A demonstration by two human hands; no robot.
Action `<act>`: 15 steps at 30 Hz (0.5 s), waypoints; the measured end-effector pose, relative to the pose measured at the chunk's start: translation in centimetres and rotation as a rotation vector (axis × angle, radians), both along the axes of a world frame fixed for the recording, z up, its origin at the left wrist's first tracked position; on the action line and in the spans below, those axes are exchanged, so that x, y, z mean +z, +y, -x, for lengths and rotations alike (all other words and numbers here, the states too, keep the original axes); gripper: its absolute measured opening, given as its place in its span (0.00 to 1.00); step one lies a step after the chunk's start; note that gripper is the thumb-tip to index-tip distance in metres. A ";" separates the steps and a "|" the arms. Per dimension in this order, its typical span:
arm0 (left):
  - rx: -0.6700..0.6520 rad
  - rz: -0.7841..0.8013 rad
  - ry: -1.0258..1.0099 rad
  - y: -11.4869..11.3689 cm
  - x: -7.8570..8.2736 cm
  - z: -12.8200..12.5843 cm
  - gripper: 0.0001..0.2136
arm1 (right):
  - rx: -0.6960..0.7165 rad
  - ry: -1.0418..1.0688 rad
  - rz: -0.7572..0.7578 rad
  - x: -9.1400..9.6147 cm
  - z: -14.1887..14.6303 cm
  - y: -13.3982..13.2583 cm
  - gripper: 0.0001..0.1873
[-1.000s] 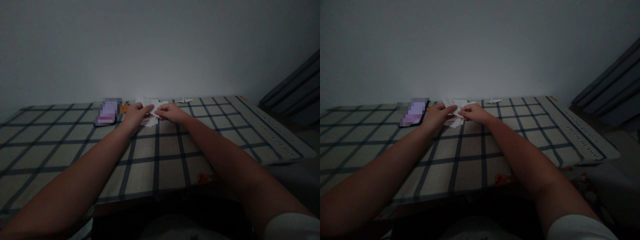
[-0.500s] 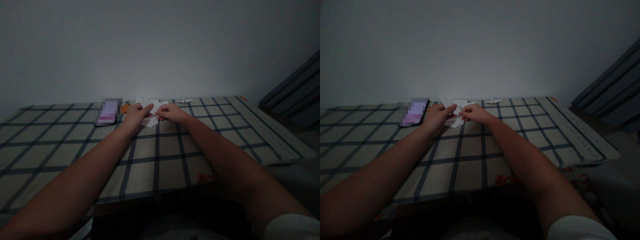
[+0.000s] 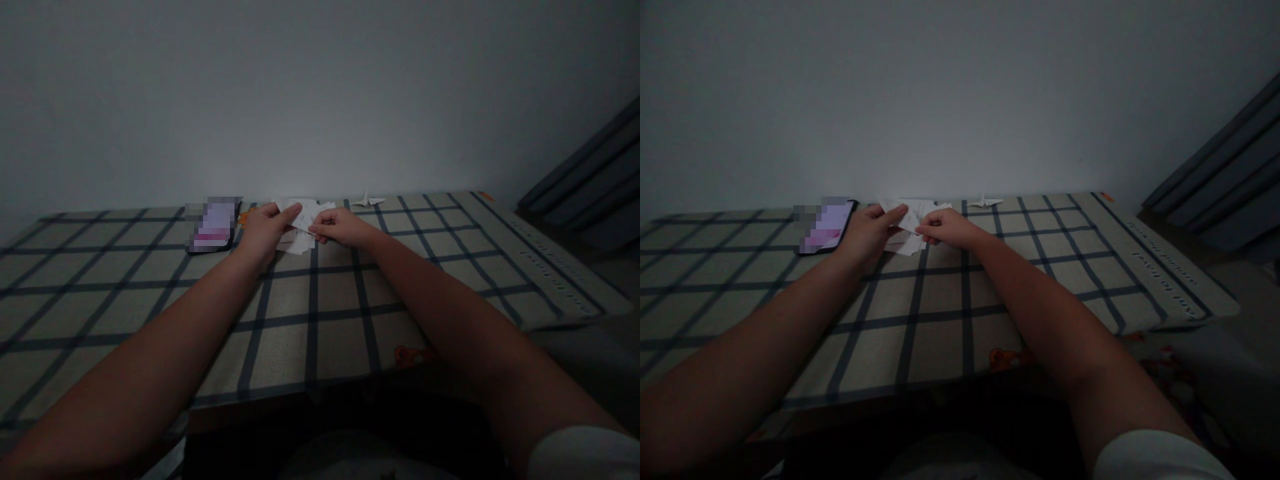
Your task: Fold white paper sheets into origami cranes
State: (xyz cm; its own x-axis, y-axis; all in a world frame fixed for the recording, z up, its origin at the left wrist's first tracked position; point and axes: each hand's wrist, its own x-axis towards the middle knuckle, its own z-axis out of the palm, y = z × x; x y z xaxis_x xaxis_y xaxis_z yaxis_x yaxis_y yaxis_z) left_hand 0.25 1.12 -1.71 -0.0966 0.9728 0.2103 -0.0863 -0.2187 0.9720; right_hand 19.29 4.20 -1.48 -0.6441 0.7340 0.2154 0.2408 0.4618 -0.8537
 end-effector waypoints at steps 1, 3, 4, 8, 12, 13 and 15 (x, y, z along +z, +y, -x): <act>0.000 0.002 0.006 -0.1 0.1 0.0 0.19 | 0.002 -0.003 0.003 0.0 0.0 0.0 0.13; -0.001 -0.003 0.003 -0.2 0.1 0.0 0.19 | 0.005 0.000 0.011 0.1 0.0 -0.1 0.13; 0.001 -0.010 -0.002 -0.2 0.1 -0.1 0.19 | 0.005 0.002 0.014 0.1 0.1 -0.1 0.13; 0.042 -0.017 -0.023 -0.3 0.1 -0.4 0.16 | -0.003 0.022 0.030 0.1 0.1 -0.1 0.13; 0.043 -0.007 -0.082 -0.1 0.2 -0.4 0.14 | 0.017 0.022 0.033 0.1 0.2 -0.1 0.13; 0.037 -0.003 -0.099 0.0 0.2 -0.4 0.13 | 0.022 0.014 0.033 0.1 0.2 -0.1 0.13; 0.017 0.006 -0.103 0.1 0.2 -0.3 0.12 | 0.020 0.009 0.034 0.2 0.2 -0.2 0.12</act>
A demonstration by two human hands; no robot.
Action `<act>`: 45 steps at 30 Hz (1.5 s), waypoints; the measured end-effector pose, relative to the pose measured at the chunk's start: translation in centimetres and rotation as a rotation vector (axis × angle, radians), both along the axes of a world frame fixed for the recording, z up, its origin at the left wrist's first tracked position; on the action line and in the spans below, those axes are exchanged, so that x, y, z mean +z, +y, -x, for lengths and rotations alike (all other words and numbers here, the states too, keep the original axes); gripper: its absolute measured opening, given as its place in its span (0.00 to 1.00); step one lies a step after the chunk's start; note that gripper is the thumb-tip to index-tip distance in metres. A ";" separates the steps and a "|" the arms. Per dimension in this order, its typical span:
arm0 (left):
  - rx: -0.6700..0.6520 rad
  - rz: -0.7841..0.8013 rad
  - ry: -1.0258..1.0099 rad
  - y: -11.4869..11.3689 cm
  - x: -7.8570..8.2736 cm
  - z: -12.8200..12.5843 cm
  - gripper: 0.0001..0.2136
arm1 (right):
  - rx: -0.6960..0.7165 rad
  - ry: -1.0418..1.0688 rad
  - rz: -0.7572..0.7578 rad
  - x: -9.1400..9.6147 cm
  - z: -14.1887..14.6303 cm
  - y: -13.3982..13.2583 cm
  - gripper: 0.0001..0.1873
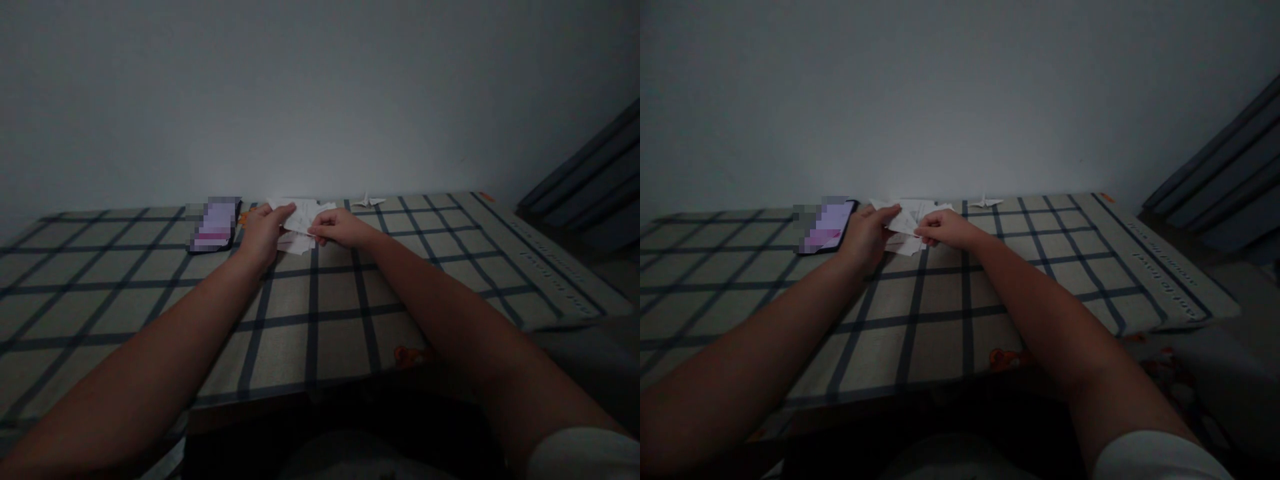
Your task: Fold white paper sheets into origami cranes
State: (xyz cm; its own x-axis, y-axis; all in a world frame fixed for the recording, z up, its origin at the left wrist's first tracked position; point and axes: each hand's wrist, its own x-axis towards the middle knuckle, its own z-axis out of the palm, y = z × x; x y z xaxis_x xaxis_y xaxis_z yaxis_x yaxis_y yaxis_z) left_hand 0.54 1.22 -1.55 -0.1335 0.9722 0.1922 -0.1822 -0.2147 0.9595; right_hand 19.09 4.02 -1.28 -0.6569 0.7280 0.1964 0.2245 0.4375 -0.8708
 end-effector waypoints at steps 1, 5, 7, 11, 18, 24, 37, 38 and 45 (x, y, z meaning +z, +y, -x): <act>-0.007 0.010 0.007 0.1 0.0 0.0 0.13 | -0.004 0.001 -0.001 0.0 0.0 0.0 0.12; -0.032 0.049 0.033 0.1 -0.2 0.1 0.17 | -0.018 0.016 0.020 -0.4 0.0 0.3 0.11; -0.042 0.047 0.051 0.0 -0.3 0.2 0.18 | -0.011 0.038 0.033 -0.7 0.0 0.5 0.11; -0.003 0.025 0.159 -0.1 -0.5 0.3 0.18 | -0.017 0.063 -0.040 -0.8 0.1 0.4 0.18; -0.121 0.043 0.131 -0.3 -0.5 -0.2 0.17 | -0.085 0.003 -0.149 -0.5 -0.1 0.5 0.19; -0.137 0.079 0.172 -0.6 -0.2 0.0 0.18 | -0.097 0.002 -0.139 -0.5 0.1 0.5 0.18; -0.033 0.026 0.281 -0.6 0.1 -0.1 0.16 | -0.093 0.055 -0.107 -0.4 0.2 0.0 0.15; -0.029 0.025 0.277 -0.6 0.2 -0.1 0.16 | -0.099 0.066 -0.101 -0.4 0.2 0.0 0.15; -0.060 0.044 0.223 -0.7 0.0 -0.3 0.18 | -0.112 0.060 -0.111 -0.6 0.0 0.4 0.16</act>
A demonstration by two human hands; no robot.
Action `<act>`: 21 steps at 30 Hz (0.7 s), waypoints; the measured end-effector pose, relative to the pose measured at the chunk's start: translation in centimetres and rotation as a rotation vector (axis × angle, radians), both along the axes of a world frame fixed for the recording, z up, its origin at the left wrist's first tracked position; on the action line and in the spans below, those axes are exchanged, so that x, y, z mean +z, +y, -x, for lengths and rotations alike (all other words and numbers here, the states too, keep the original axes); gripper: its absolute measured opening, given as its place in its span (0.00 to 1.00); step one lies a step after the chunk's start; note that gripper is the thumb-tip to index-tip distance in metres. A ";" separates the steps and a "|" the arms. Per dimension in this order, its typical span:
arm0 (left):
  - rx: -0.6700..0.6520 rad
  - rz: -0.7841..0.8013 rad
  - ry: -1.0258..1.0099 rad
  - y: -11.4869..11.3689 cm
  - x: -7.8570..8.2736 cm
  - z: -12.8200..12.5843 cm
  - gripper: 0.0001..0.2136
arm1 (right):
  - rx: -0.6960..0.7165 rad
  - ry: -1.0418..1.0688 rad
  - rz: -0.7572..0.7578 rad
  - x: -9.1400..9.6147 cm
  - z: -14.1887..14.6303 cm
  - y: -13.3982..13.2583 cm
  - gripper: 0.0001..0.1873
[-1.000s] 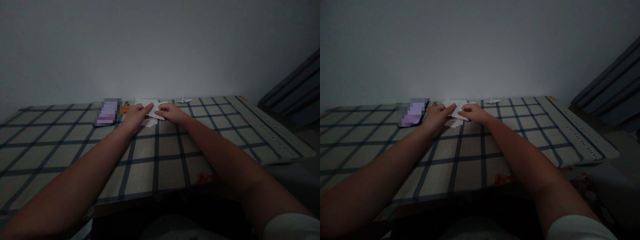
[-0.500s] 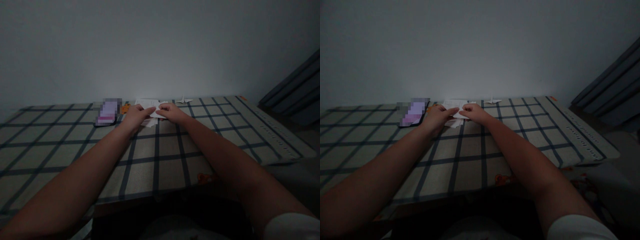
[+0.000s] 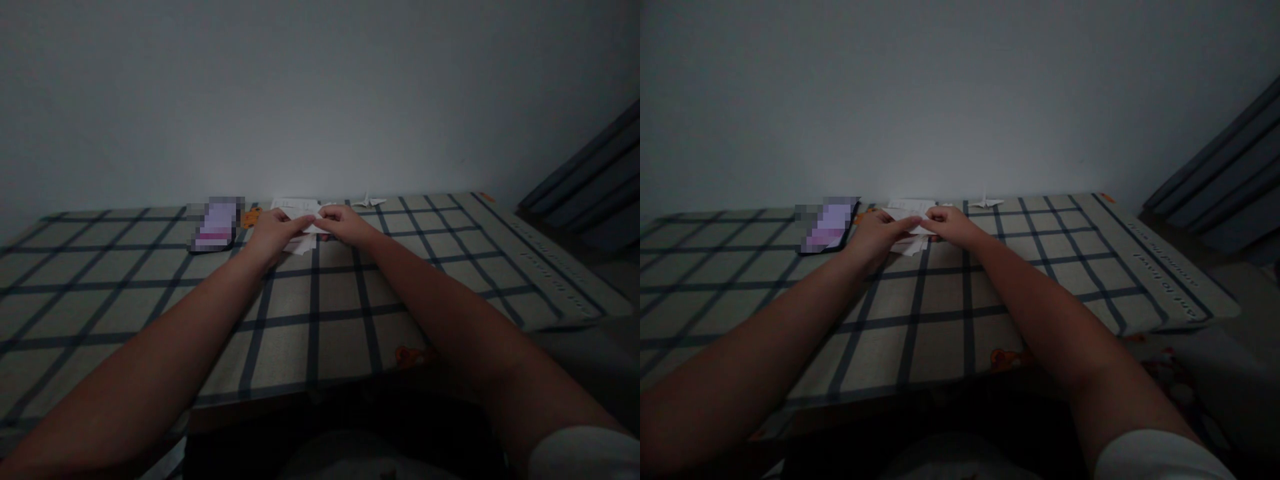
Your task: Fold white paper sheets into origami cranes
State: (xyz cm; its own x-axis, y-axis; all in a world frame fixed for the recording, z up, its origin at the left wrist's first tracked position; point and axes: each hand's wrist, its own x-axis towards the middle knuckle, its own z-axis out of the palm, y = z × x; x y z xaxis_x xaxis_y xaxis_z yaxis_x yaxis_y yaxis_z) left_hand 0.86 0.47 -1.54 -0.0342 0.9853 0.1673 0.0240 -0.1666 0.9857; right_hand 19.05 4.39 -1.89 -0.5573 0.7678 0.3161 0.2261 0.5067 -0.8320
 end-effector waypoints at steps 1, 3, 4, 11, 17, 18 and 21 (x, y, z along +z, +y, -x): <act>-0.005 -0.009 0.003 0.0 0.0 0.0 0.18 | 0.003 0.000 0.004 0.0 0.0 0.0 0.17; 0.001 -0.024 0.019 -0.1 0.1 0.0 0.16 | 0.015 0.010 0.023 0.0 0.0 -0.1 0.16; 0.007 -0.026 0.021 -0.2 0.2 0.0 0.15 | 0.023 0.016 0.030 0.0 0.0 -0.1 0.16; -0.036 0.023 -0.151 0.1 0.1 0.0 0.15 | 0.011 0.058 0.075 0.1 0.2 -0.1 0.13; 0.019 0.065 -0.247 0.5 -0.1 0.0 0.19 | 0.030 0.058 0.043 -0.1 0.3 0.1 0.15; 0.023 0.066 -0.247 0.4 0.0 0.0 0.19 | 0.029 0.067 0.048 -0.1 0.3 0.0 0.15; 0.009 0.073 -0.264 0.3 0.2 -0.2 0.19 | -0.005 0.090 0.079 0.2 0.3 -0.1 0.13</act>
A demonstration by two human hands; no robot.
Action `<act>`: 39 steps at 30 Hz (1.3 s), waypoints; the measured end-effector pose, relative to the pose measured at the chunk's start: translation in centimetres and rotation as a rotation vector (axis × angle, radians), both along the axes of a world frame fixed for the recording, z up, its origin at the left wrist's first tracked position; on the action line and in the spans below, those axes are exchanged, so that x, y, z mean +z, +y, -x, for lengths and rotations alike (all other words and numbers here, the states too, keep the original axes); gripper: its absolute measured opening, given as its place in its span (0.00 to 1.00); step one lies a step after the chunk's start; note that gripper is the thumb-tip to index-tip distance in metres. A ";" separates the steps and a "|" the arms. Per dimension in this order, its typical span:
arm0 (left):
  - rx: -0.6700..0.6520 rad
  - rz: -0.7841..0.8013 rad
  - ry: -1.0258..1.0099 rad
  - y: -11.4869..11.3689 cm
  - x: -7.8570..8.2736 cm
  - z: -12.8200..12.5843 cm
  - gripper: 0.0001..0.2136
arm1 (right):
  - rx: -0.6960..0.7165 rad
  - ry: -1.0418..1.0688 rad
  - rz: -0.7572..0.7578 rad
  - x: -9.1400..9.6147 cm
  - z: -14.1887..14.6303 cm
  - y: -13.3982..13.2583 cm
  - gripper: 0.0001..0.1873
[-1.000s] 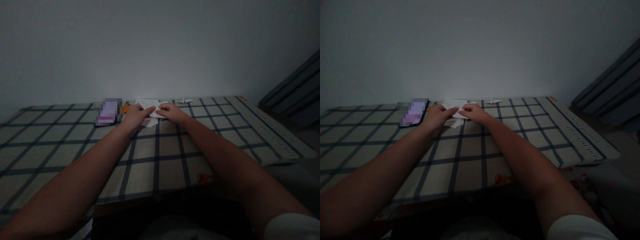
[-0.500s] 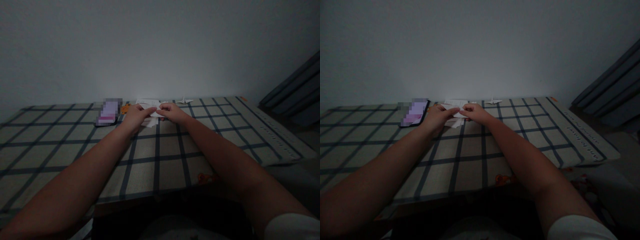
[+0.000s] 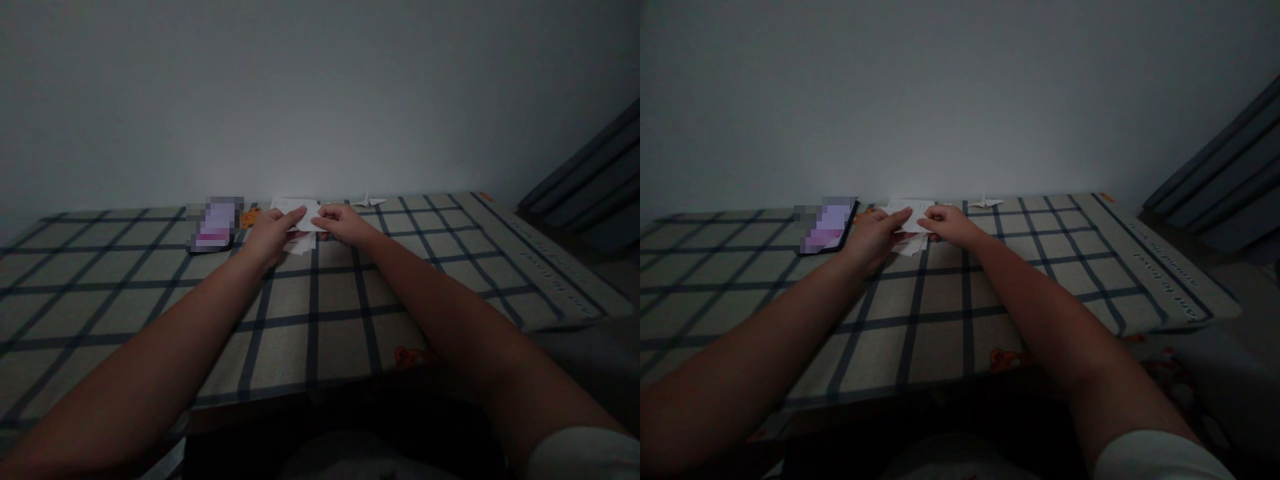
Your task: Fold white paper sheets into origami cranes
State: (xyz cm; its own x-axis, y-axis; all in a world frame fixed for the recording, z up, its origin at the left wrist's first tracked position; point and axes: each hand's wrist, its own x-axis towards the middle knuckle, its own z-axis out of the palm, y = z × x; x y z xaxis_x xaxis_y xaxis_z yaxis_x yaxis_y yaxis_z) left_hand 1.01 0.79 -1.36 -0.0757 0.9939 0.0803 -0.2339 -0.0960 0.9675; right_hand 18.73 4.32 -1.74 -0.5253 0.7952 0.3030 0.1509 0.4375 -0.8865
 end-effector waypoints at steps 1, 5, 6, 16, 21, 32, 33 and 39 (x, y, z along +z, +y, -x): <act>-0.013 0.005 -0.012 0.0 0.1 0.0 0.18 | -0.012 0.002 0.005 0.1 0.0 0.0 0.12; -0.045 0.029 -0.019 0.0 0.2 0.0 0.12 | -0.040 0.034 -0.004 0.0 0.1 0.1 0.10; -0.042 0.024 -0.012 0.1 0.2 0.0 0.11 | -0.057 0.060 -0.009 -0.1 0.1 0.2 0.09; 0.056 -0.045 0.095 0.5 -0.2 0.3 0.19 | -0.070 0.006 -0.345 -0.4 -0.1 0.4 0.16; 0.050 -0.045 0.136 0.3 -0.2 0.1 0.20 | -0.033 -0.030 -0.389 -0.5 -0.2 0.5 0.13; 0.004 -0.091 0.091 0.4 -0.4 0.3 0.20 | -0.059 -0.028 -0.458 -0.5 -0.3 0.7 0.11; 0.003 -0.097 0.089 0.4 -0.4 0.3 0.20 | -0.062 -0.037 -0.460 -0.4 -0.3 0.6 0.09; 0.026 -0.090 0.095 0.2 -0.2 0.2 0.20 | -0.105 -0.030 -0.437 -0.2 -0.3 0.3 0.06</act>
